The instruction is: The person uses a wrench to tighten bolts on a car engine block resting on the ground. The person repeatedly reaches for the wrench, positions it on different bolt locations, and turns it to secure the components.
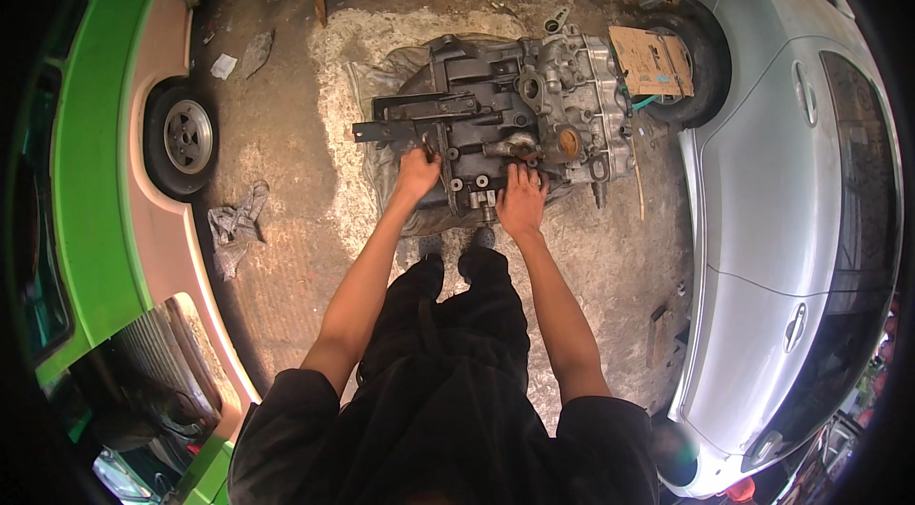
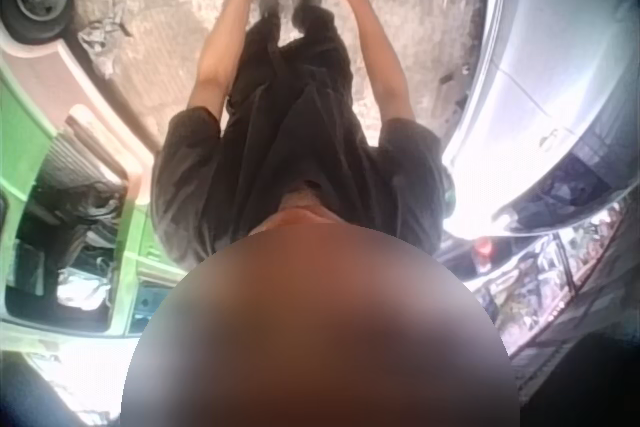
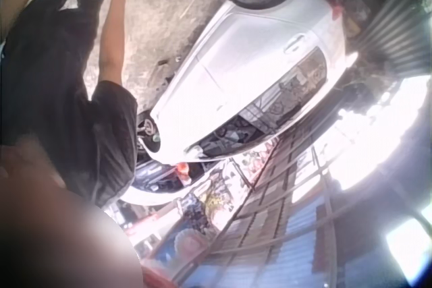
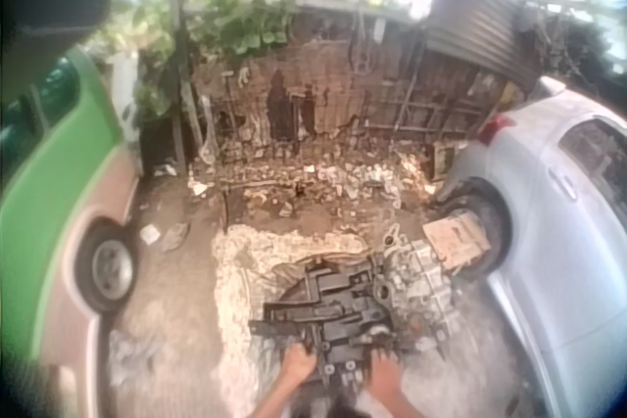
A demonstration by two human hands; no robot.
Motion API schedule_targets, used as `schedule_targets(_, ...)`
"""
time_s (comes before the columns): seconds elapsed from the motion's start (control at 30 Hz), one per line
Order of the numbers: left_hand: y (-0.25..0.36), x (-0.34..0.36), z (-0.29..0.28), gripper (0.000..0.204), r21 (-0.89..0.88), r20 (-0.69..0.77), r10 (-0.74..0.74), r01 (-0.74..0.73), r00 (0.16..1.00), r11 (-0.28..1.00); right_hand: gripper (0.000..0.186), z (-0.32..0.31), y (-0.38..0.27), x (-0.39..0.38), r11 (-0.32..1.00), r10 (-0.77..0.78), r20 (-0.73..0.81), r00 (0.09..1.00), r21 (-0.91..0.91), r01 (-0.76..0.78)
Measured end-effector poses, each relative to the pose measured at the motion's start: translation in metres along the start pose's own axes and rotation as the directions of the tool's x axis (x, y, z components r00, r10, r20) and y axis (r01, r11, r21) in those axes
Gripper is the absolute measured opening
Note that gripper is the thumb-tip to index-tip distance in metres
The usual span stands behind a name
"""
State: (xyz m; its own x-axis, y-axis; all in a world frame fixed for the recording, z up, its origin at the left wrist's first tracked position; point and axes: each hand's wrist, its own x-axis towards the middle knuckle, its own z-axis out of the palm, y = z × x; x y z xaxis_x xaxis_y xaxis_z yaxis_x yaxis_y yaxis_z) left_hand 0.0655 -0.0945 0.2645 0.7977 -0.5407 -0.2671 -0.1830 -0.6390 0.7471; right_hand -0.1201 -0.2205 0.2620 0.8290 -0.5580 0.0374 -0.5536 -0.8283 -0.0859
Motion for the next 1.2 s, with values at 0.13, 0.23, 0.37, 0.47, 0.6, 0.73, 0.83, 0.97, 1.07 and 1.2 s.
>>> schedule_targets(0.13,0.003,-0.039,-0.013,0.024,-0.153,-0.021,0.016,-0.019,1.0,0.988,0.055,0.001,-0.001,-0.001,1.0,0.024,0.017,1.0,0.002,-0.024)
schedule_targets(0.23,0.0,-0.08,-0.009,0.015,-0.343,-0.036,-0.053,0.038,0.998,0.939,0.055,-0.001,-0.002,-0.001,0.999,0.025,0.031,0.999,0.022,-0.025)
schedule_targets(0.37,-0.019,-0.122,0.024,0.011,-0.488,-0.182,-0.027,-0.066,0.983,0.87,0.054,-0.005,-0.002,0.001,0.999,0.032,0.053,0.998,0.023,-0.033)
schedule_targets(0.47,-0.038,-0.122,0.056,0.013,-0.727,-0.051,-0.21,0.108,0.976,0.678,0.053,-0.007,-0.004,0.002,0.999,0.035,0.06,0.998,0.03,-0.037)
schedule_targets(0.6,-0.056,-0.106,0.079,0.018,-0.546,0.037,-0.228,0.211,0.973,0.811,0.053,-0.007,-0.004,0.001,0.999,0.031,0.036,0.999,0.017,-0.032)
schedule_targets(0.73,-0.059,-0.101,0.085,0.018,-0.035,0.052,-0.112,0.114,0.992,0.993,0.053,-0.006,-0.004,0.0,0.999,0.034,0.02,0.999,0.02,-0.034)
schedule_targets(0.83,-0.057,-0.104,0.082,0.016,-0.091,0.005,-0.021,0.022,1.0,0.996,0.053,-0.007,-0.007,0.002,0.999,0.04,0.02,0.999,0.025,-0.04)
schedule_targets(0.97,-0.051,-0.108,0.082,0.025,-0.074,0.042,-0.01,0.013,0.999,0.997,0.054,-0.009,-0.005,0.002,0.998,0.051,0.061,0.997,0.04,-0.053)
schedule_targets(1.07,-0.05,-0.109,0.086,0.033,-0.173,-0.016,-0.105,0.1,0.994,0.98,0.054,-0.008,-0.005,0.002,0.998,0.049,0.048,0.998,0.032,-0.05)
schedule_targets(1.2,-0.062,-0.108,0.079,0.044,-0.193,-0.106,-0.065,0.043,0.992,0.98,0.054,-0.007,-0.005,0.001,0.998,0.047,0.039,0.998,0.027,-0.048)
